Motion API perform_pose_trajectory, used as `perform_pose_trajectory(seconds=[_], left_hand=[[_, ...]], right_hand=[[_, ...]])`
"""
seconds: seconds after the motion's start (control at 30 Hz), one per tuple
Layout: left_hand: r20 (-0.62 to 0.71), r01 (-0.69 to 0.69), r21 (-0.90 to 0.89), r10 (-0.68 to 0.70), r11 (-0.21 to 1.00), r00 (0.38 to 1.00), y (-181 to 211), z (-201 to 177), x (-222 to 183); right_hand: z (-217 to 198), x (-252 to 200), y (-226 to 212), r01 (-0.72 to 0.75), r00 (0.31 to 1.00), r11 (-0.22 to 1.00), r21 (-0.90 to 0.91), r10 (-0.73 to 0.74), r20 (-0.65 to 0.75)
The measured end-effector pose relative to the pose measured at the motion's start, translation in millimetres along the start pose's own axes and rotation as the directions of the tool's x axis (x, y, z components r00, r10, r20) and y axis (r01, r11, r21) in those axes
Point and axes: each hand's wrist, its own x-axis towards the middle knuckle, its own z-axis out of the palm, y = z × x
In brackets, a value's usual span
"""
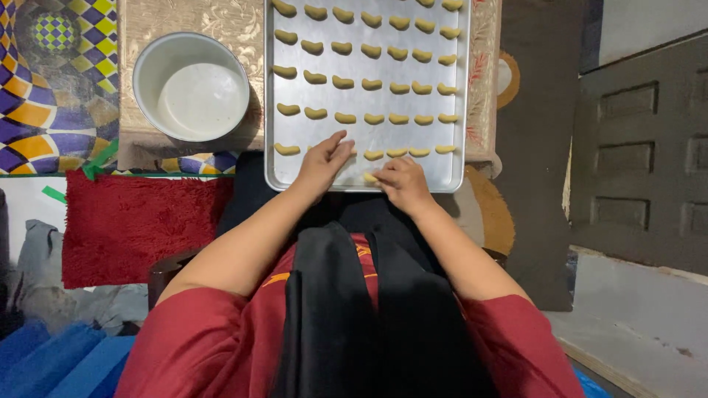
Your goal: Shaping dough into cookies, arranging them on a baking tray, and placing the tray into a commercial oven.
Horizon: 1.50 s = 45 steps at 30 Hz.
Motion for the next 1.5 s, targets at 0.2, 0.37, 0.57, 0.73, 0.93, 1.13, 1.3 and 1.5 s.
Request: perform_pose_trajectory(seconds=[0.2, 0.37, 0.57, 0.73, 0.93, 1.13, 1.3, 1.5], left_hand=[[-0.078, 0.003, -0.033, -0.005, 0.999, 0.997, -23, 0, -14], [-0.013, -0.029, 0.616, 0.046, 0.787, 0.999, -36, -2, -10], [0.166, -0.137, 0.773, 0.011, 0.62, 0.986, -4, 1, -15], [0.26, -0.253, 0.824, 0.058, 0.507, 0.964, -10, 11, -12], [0.355, -0.39, 0.855, 0.161, 0.341, 0.921, -9, 17, -9], [0.433, -0.461, 0.878, 0.197, 0.127, 0.88, -23, 20, 3], [0.449, -0.472, 0.879, 0.218, 0.066, 0.867, -15, 18, -1], [0.425, -0.447, 0.893, 0.216, 0.059, 0.879, -10, 7, -4]], right_hand=[[27, 1, 12, -0.042, 0.978, 0.964, -0.263, 0.093, 0.186], [39, 9, 18, -0.032, 0.95, 0.937, -0.348, 0.137, 0.281], [-2, 9, 38, -0.212, 0.936, 0.969, -0.125, 0.238, 0.26], [-30, -5, 29, -0.248, 0.912, 0.947, -0.202, 0.299, 0.282], [-23, -14, 41, -0.157, 0.921, 0.96, -0.23, 0.226, 0.316], [2, -20, 63, -0.157, 0.92, 0.966, -0.206, 0.219, 0.326], [10, -18, 58, -0.146, 0.936, 0.971, -0.189, 0.198, 0.29], [13, -16, 54, -0.133, 0.939, 0.973, -0.19, 0.185, 0.289]])
